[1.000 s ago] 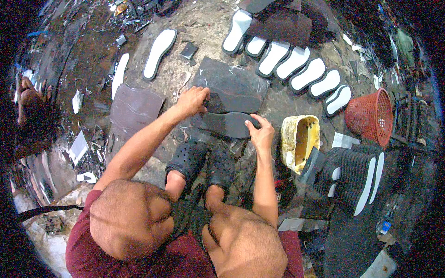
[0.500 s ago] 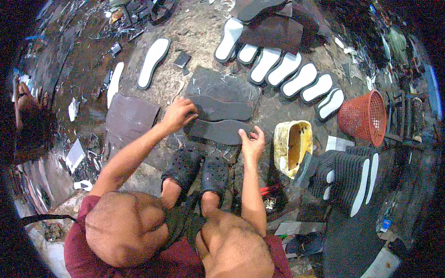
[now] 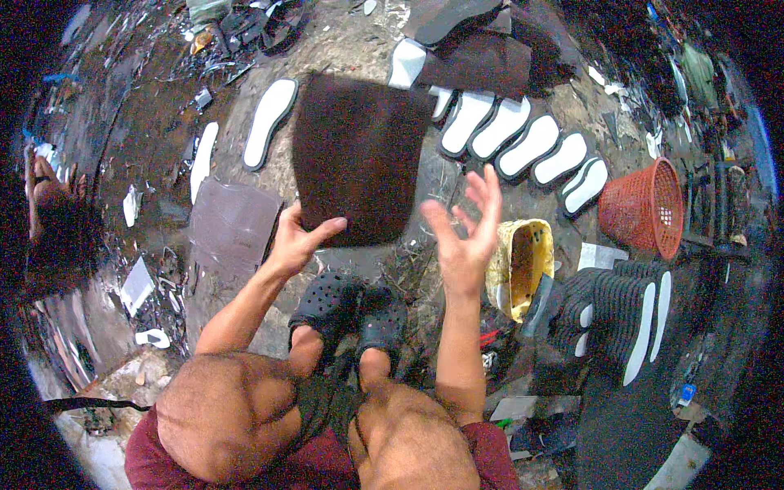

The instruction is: The person sits on the ground and repeatedly picks up, flips, and places down brown shoe insoles. They handle the insoles one at a time, turning them over to show different sides, and occasionally move them between piles on the floor.

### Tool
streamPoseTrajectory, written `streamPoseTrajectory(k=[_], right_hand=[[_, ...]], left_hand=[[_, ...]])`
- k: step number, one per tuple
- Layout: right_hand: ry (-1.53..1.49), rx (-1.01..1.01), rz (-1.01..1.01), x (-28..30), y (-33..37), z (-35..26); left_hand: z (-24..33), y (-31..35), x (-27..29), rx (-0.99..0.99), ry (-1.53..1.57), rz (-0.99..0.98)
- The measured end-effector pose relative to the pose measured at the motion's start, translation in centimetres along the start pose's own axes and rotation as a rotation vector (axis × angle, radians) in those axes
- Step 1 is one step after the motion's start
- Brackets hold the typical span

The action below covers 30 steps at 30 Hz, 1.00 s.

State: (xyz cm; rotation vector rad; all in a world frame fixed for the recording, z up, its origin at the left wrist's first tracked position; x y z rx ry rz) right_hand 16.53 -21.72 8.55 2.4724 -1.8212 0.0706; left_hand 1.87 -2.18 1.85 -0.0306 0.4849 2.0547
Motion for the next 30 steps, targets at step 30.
streamPoseTrajectory(k=[30], right_hand=[[-0.298,-0.328,-0.285,-2.1,0.6,1.5]], left_hand=[[1.2,1.4,-3.0,0.201,0.518,-0.131]])
Point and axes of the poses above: each hand's wrist, its own y-axis away from the middle knuckle, its own x-axis out of the back of the hand, z = x × y, the point moved 6 cm from there along -y, towards the middle knuckle, and after that the axes turned 6 degrees about y, right-handed, at the moved point
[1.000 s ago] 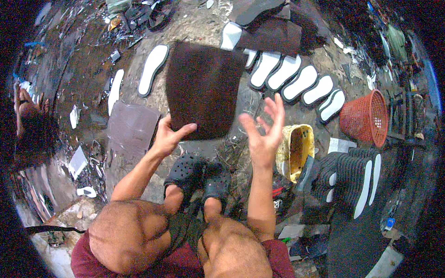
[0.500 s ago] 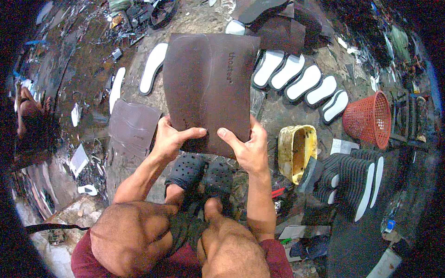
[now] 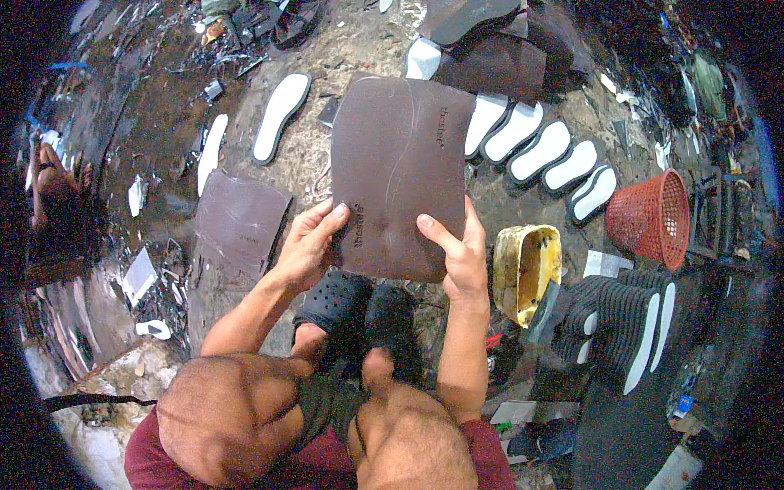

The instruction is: The person sits on the ground and repeatedly picks up, flips, and places down brown shoe insoles. They handle the insoles one at a time, turning them over to show different sides, and occasionally move them between piles on the floor.

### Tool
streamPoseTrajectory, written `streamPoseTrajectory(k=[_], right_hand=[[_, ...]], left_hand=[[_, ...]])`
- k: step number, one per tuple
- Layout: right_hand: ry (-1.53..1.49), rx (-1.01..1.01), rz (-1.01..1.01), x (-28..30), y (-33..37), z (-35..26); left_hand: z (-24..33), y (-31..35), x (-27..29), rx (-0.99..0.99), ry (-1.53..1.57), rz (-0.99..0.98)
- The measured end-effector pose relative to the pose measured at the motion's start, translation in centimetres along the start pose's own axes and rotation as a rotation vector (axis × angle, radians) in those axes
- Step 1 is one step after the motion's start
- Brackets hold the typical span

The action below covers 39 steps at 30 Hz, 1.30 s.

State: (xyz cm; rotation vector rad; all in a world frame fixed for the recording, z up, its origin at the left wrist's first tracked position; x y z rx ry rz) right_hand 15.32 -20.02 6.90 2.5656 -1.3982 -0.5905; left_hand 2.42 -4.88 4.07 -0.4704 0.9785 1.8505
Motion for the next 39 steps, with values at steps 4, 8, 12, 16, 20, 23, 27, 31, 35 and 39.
streamPoseTrajectory(k=[4,8,12,16,20,23,27,31,35,39], right_hand=[[-0.046,-0.016,0.014,0.0,0.1,0.6],[0.093,0.041,0.104,1.0,-0.4,0.5],[0.04,-0.025,0.08,0.6,-0.8,1.3],[0.044,-0.168,-0.141,1.8,-1.0,3.7],[0.277,-0.252,-0.282,1.9,-0.3,5.7],[0.333,-0.207,-0.141,1.0,-2.7,1.4],[-0.095,0.176,-0.012,1.6,-10.9,-8.9],[0.036,0.435,0.18,-1.7,-11.0,-11.7],[0.2,0.283,0.077,-3.6,-7.5,-3.3],[0.662,0.262,0.006,-4.2,-4.3,4.5]], left_hand=[[-0.4,-0.3,1.2,0.061,0.053,-0.021],[-0.2,0.1,-0.1,-0.132,-0.274,-0.052],[-0.9,0.5,0.1,0.01,-0.179,-0.097],[-1.8,1.5,2.8,0.128,-0.319,-0.145],[0.7,1.9,12.2,0.171,-0.729,-0.014],[8.6,3.4,23.2,-0.617,-1.34,0.695],[11.8,6.9,37.3,-0.277,-1.548,1.257],[10.9,8.2,41.5,-0.136,-1.597,1.137],[12.6,8.8,39.2,-0.178,-1.377,1.345],[13.2,5.8,29.2,-0.149,-1.653,0.989]])
Point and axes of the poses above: each hand's wrist, its own y-axis away from the middle knuckle, its own x-axis out of the back of the hand, z = x × y, the point moved 6 cm from there along -y, towards the middle knuckle, and after that the axes turned 6 degrees about y, right-handed, at the moved point
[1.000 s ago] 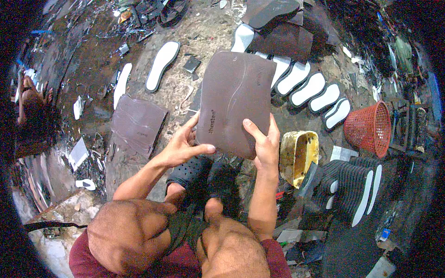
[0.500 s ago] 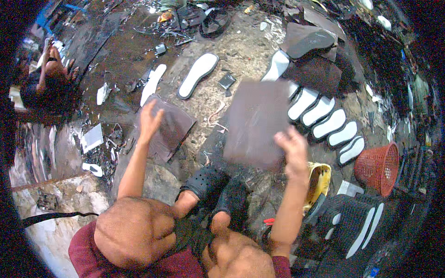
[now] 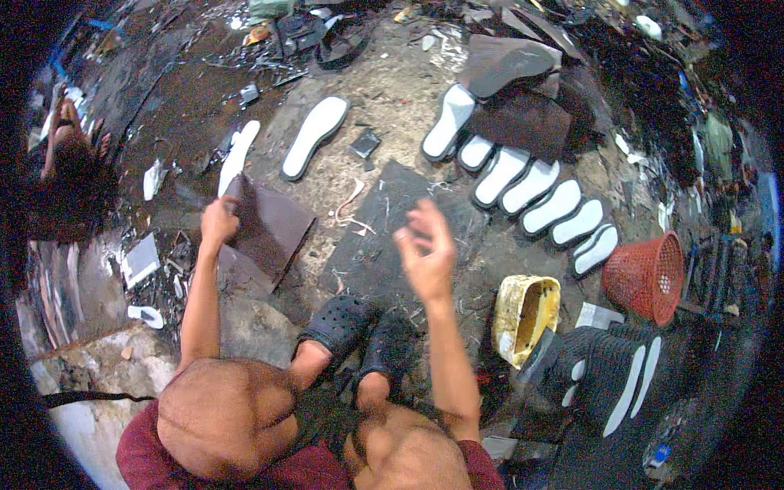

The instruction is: The person sits on the ground and repeatedly picks up, flips, and places down brown shoe insoles. They handle the insoles one at a time, turning them over to show different sides, and occasionally move them between piles on the floor.

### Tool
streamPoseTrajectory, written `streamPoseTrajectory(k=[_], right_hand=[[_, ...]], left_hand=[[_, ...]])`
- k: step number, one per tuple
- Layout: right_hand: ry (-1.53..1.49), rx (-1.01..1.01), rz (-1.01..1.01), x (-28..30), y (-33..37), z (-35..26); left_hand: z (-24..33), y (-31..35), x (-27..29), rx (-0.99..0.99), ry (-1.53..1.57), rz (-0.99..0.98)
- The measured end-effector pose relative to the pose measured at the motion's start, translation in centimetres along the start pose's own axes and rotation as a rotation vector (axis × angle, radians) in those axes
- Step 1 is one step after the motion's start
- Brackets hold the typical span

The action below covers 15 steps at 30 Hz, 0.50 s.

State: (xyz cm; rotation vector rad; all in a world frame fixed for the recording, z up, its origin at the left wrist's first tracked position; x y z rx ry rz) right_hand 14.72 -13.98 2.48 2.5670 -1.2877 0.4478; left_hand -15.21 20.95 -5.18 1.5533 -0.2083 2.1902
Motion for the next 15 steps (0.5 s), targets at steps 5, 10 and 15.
streamPoseTrajectory(k=[5,10,15], right_hand=[[0.319,0.493,-0.204,-0.5,4.2,-5.1],[0.381,0.557,-0.253,6.3,5.5,-8.9],[0.83,0.491,-0.013,2.5,4.8,-3.4]], left_hand=[[25.7,14.0,7.7,-0.86,0.697,-0.864],[27.6,13.4,11.9,-0.975,0.822,-0.51],[25.7,10.5,-1.5,-1.019,0.564,-0.236]])
Point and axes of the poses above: each hand's wrist, its own y-axis away from the middle knuckle, its own x-axis out of the back of the hand, z = x × y, the point moved 6 cm from there along -y, towards the middle knuckle, and after that the axes turned 6 degrees about y, right-handed, at the moved point
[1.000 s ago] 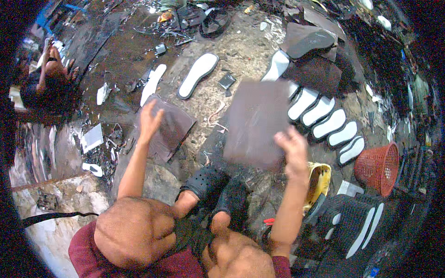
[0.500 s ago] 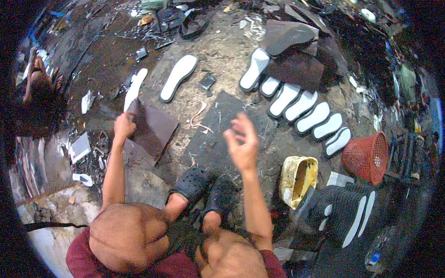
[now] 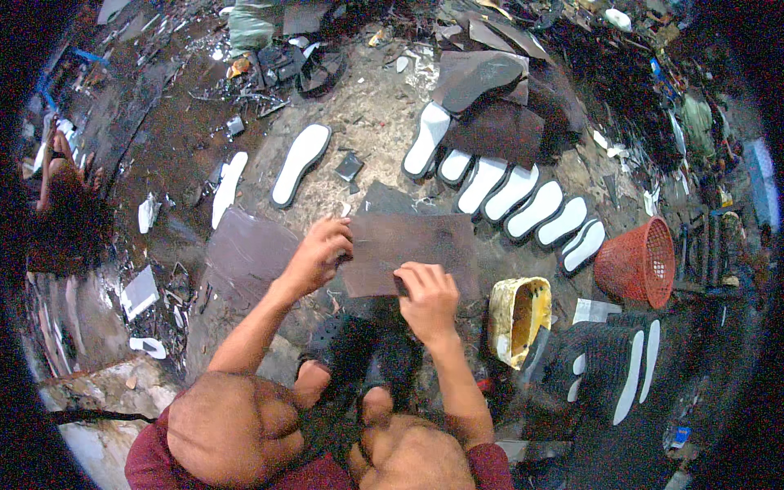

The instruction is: The person sits on the ground and repeatedly picks up, flips, and places down brown shoe insoles. They handle the insoles one at a time, turning them over to show different sides, and occasionally move them between piles on the floor.

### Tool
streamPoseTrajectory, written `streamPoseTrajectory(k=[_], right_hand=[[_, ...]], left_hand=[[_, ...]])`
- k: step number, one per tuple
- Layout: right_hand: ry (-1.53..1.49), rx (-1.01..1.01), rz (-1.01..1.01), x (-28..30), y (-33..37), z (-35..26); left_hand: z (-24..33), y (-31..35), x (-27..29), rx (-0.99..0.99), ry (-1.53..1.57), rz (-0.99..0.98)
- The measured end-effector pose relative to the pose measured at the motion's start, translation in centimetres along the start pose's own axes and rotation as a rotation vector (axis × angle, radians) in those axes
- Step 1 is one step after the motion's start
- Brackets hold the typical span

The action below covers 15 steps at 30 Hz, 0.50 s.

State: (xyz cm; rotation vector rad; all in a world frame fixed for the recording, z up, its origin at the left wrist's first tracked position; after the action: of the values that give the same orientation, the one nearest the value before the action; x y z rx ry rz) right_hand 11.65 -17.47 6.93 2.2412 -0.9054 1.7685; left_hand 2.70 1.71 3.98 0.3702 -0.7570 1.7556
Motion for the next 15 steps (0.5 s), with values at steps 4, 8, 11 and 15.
streamPoseTrajectory(k=[4,8,11,15], right_hand=[[-0.234,-0.228,-0.409,-9.3,-1.2,2.9],[-0.134,-0.387,0.049,-11.9,-13.4,10.8],[0.147,-0.461,-0.073,-15.5,-19.0,12.8],[0.268,-0.6,-0.292,-17.7,-21.2,12.6]], left_hand=[[-5.9,6.8,-4.5,0.161,0.037,-0.209],[-3.9,9.5,-7.3,0.186,0.091,-0.158],[-1.1,8.3,-9.9,0.019,-0.156,-0.172],[-4.2,7.5,-8.2,0.16,-0.232,-0.237]])
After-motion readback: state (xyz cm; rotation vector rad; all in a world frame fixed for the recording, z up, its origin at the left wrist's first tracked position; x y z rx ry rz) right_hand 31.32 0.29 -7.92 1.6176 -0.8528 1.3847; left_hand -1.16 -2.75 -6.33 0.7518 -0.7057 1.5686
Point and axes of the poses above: each hand's wrist, its own y-axis away from the middle knuckle, its own x-axis out of the back of the hand, z = x × y, the point moved 6 cm from there along -y, towards the middle knuckle, and after that the axes turned 6 degrees about y, right-handed, at the moved point
